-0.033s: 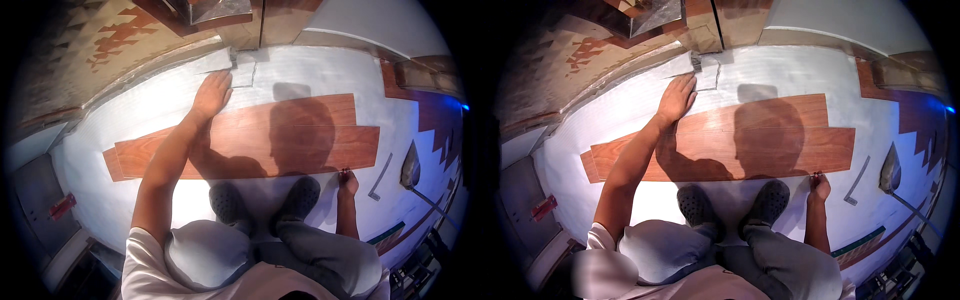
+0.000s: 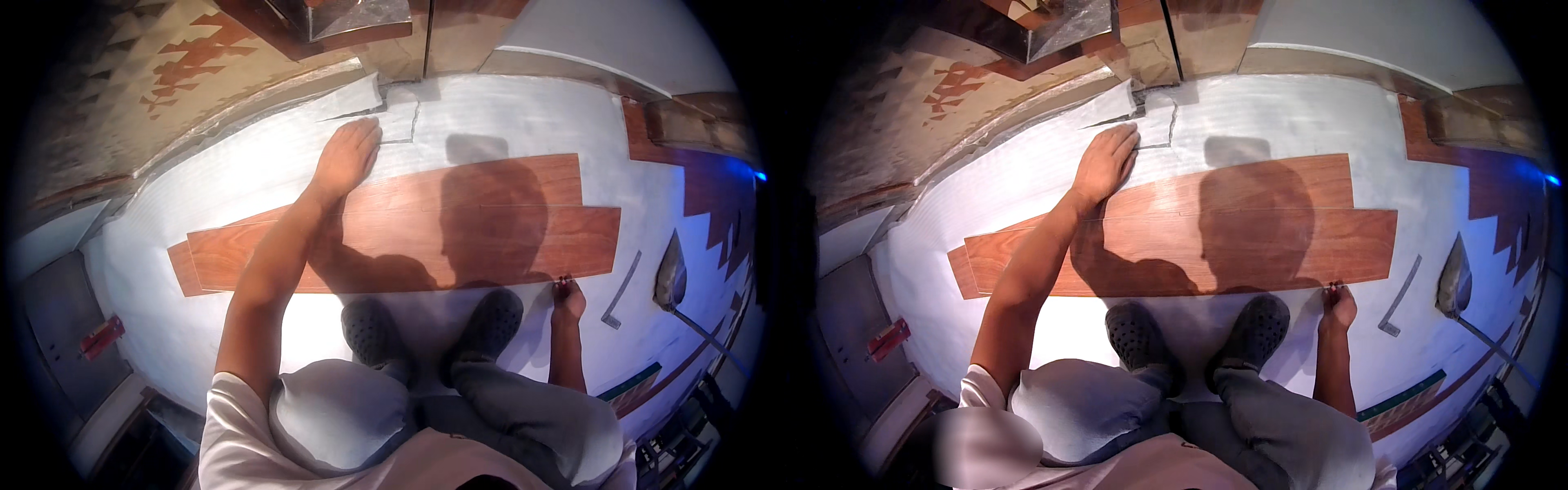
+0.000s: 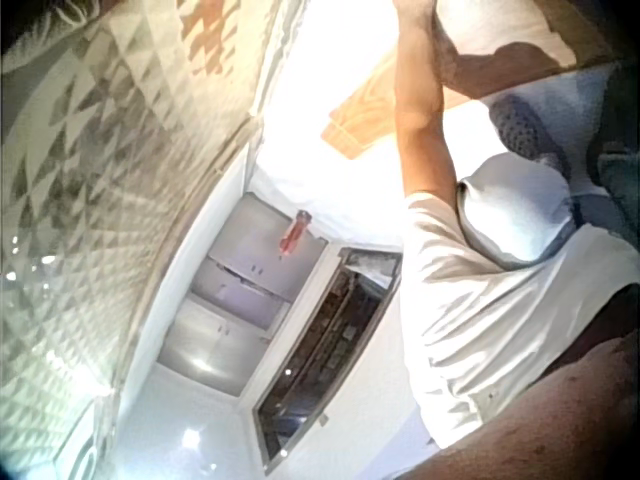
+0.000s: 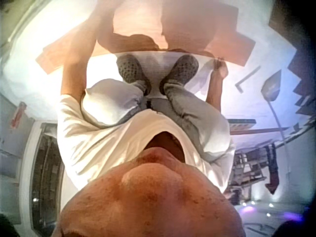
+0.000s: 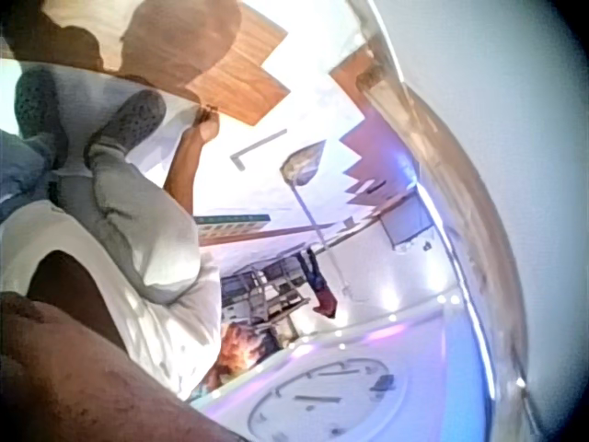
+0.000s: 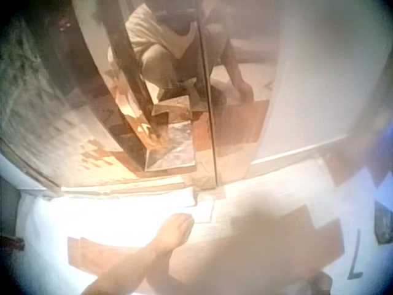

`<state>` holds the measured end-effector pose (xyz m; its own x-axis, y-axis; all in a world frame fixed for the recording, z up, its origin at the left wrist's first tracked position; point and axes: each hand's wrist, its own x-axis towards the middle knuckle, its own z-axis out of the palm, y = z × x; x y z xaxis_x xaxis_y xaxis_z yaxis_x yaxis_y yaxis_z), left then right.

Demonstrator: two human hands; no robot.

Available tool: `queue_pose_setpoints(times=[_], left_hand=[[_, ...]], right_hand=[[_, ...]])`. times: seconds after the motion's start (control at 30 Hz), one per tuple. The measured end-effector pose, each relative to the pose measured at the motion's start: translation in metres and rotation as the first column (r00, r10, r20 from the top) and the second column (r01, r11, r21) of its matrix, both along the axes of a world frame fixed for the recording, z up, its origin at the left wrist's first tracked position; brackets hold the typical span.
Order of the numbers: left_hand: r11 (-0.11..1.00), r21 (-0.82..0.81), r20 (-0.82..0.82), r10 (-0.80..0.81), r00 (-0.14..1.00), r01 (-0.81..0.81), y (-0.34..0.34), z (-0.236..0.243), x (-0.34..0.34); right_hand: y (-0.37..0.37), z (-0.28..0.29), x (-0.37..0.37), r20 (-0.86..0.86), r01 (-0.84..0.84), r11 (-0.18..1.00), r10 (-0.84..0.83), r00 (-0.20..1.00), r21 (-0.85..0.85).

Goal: The person positions and aligns wood-patterned laminate planks on a floor, marks them with a pencil and a square, and hammers them into place using a tapping block.

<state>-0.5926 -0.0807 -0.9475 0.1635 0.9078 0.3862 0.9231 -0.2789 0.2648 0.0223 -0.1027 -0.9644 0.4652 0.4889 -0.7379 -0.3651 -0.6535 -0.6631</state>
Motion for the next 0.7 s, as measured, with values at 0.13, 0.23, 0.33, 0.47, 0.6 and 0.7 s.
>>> queue_pose_setpoints(times=[0.13,0.23,0.33,0.47,0.6,0.7], left_hand=[[0.984,0.037,0.018,0.173,0.985,-0.173,-0.030,0.008,0.012],[0.920,0.014,-0.004,0.391,0.920,-0.391,-0.019,0.013,0.016],[0.934,-0.199,-0.080,0.285,0.955,-0.296,-0.006,-0.003,0.001],[0.934,-0.233,-0.133,0.247,0.960,-0.272,0.008,-0.020,-0.004],[0.951,-0.213,-0.165,0.191,0.968,-0.224,0.015,-0.020,-0.004],[0.955,-0.160,-0.088,0.238,0.967,-0.250,0.006,-0.017,0.006]], right_hand=[[-0.001,0.004,0.002,-0.017,-0.016,1.000,0.017,1.000,0.024],[-0.008,0.015,0.001,-0.025,-0.078,0.995,0.080,0.996,0.054],[0.000,0.011,-0.004,-0.010,-0.052,0.999,0.052,0.999,0.015],[0.007,0.015,-0.009,-0.027,0.000,1.000,-0.001,1.000,-0.021],[0.012,0.019,-0.013,-0.039,0.079,0.992,-0.083,0.996,-0.096],[0.006,0.004,0.002,-0.029,0.081,0.992,-0.085,0.996,-0.097]])
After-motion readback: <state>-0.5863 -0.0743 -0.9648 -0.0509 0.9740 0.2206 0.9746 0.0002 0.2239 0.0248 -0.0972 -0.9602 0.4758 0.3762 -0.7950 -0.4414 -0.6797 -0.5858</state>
